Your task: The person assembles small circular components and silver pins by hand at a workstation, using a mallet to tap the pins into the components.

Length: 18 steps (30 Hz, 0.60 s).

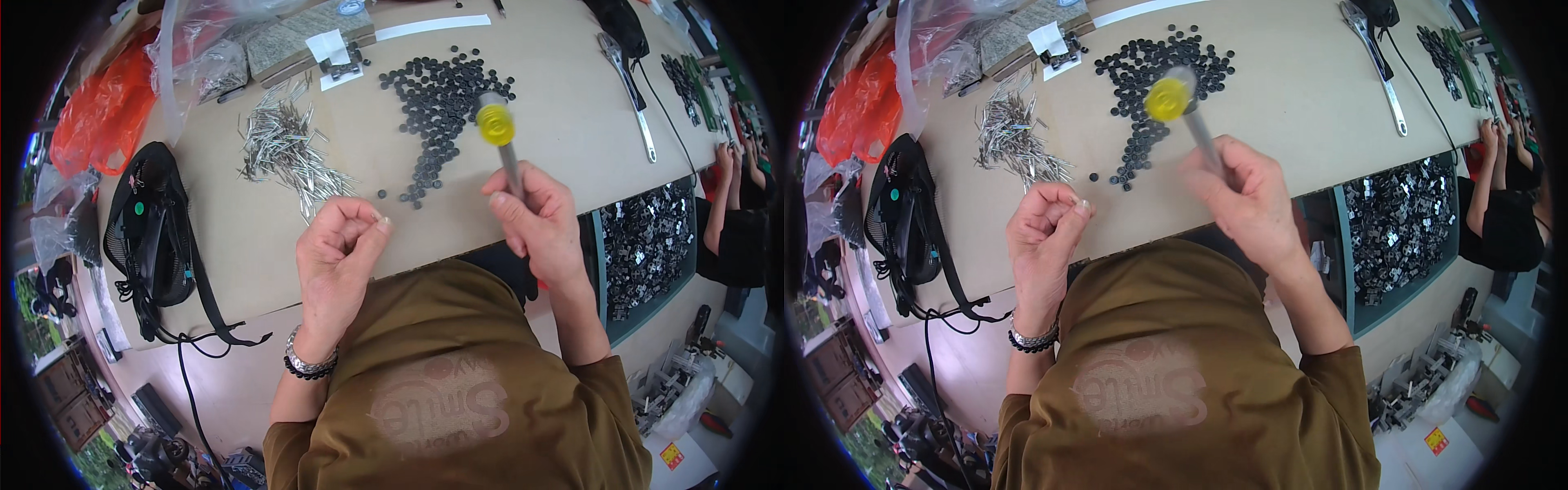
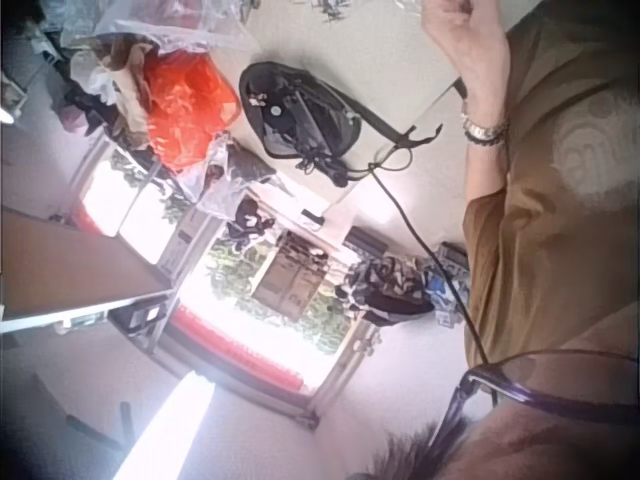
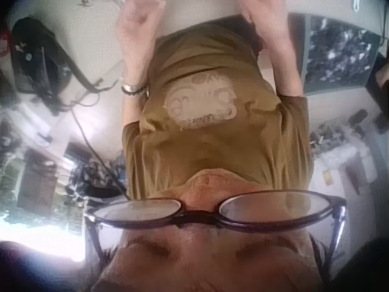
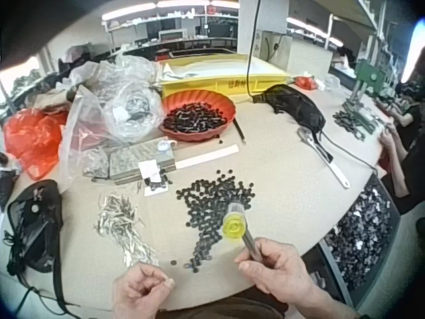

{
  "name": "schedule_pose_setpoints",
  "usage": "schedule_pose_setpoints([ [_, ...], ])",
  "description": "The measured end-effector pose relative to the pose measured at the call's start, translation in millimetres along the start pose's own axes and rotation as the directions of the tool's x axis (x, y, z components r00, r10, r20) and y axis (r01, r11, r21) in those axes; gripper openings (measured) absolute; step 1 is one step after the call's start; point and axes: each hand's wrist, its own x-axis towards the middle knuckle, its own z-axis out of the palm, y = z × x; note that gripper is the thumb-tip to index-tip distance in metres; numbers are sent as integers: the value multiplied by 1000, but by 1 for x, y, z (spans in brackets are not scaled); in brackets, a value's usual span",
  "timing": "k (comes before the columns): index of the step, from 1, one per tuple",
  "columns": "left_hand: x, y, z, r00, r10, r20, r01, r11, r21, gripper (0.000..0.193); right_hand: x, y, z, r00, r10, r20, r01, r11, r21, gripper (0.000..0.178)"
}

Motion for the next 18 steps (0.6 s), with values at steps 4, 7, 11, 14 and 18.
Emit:
schedule_pose_setpoints([
  [4, 8, -9, 11, 996, 81, 22, -82, 996, 17, 6, -1, 6, -10, 992, 64, -109, -47, 987, 151, 6],
  [7, 11, -12, 15, 996, 85, 21, -87, 987, 137, 8, -2, 10, -14, 987, 66, -147, -41, 985, 169, 6],
  [11, 18, -11, 21, 955, 291, -57, -257, 907, 332, 6, -3, 12, -16, 986, 81, -148, -53, 981, 185, 5],
  [14, 20, -10, 25, 940, 339, -44, -284, 846, 451, 7, -2, 13, -18, 986, 86, -143, -60, 982, 177, 6],
  [18, 20, -13, 25, 951, 308, -41, -244, 822, 515, 9, -2, 15, -21, 987, 88, -133, -61, 979, 192, 7],
])
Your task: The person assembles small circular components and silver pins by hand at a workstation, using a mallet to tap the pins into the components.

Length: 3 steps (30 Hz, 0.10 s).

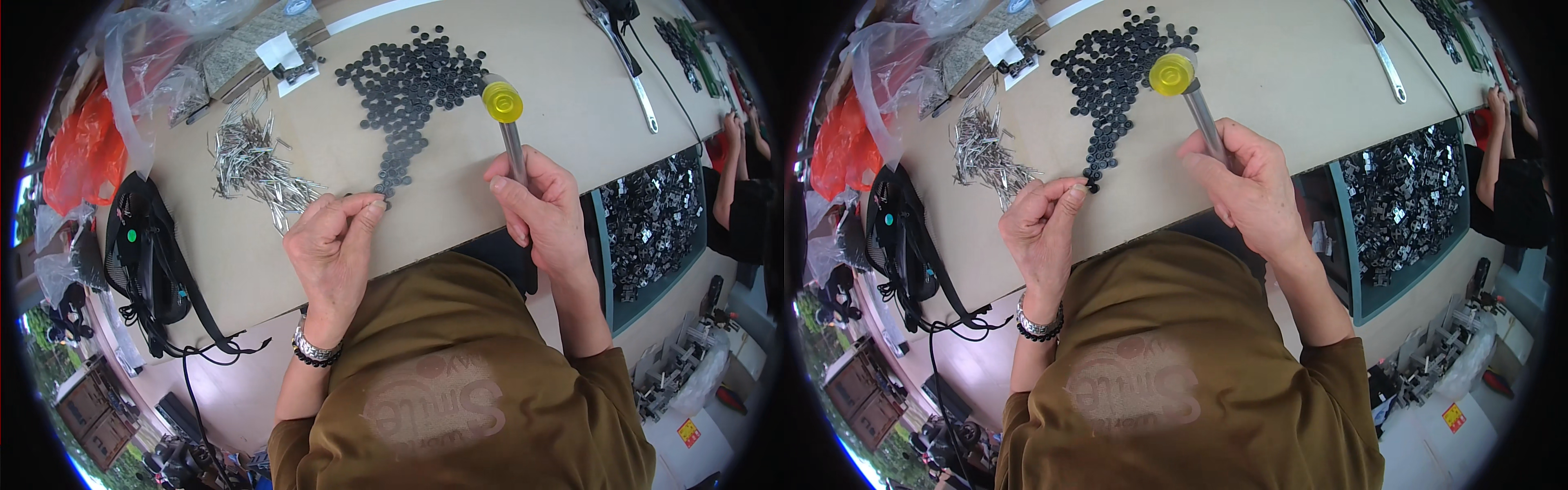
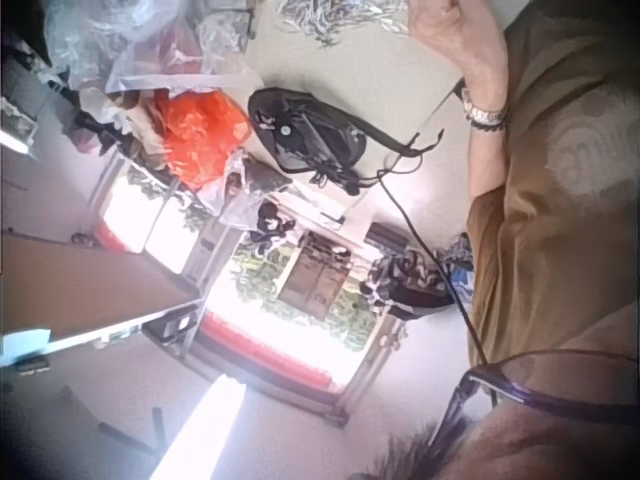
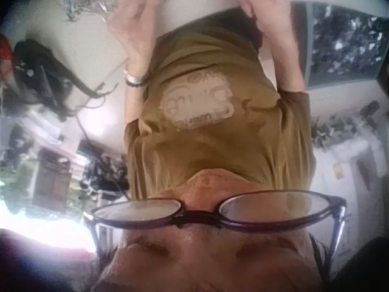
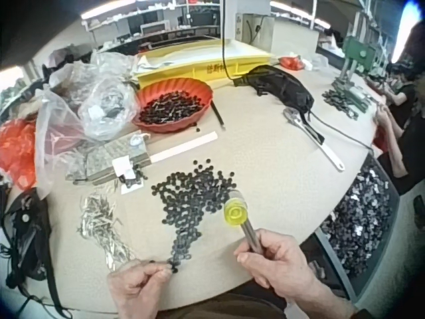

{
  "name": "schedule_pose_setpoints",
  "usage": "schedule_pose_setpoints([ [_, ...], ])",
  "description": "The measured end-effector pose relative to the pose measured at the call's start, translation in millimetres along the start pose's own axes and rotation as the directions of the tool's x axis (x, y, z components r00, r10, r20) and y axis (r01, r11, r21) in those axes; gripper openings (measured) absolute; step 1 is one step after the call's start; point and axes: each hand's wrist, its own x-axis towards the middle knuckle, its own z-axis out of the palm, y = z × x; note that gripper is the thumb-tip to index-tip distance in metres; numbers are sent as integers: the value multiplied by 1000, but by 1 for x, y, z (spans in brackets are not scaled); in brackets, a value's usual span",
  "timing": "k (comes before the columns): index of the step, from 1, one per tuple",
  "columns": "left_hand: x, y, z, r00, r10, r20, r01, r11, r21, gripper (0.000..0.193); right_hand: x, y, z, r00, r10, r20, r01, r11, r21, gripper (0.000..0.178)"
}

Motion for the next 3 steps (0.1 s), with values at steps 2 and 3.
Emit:
schedule_pose_setpoints([
  [2, -1, -2, 1, 1000, 7, 9, -7, 1000, 21, 9, 0, 0, -1, 1000, 18, 2, -18, 999, -27, 8],
  [3, -2, -3, 2, 1000, 17, 10, -17, 999, 37, 9, 1, 0, -2, 1000, 20, 11, -19, 1000, -14, 8],
])
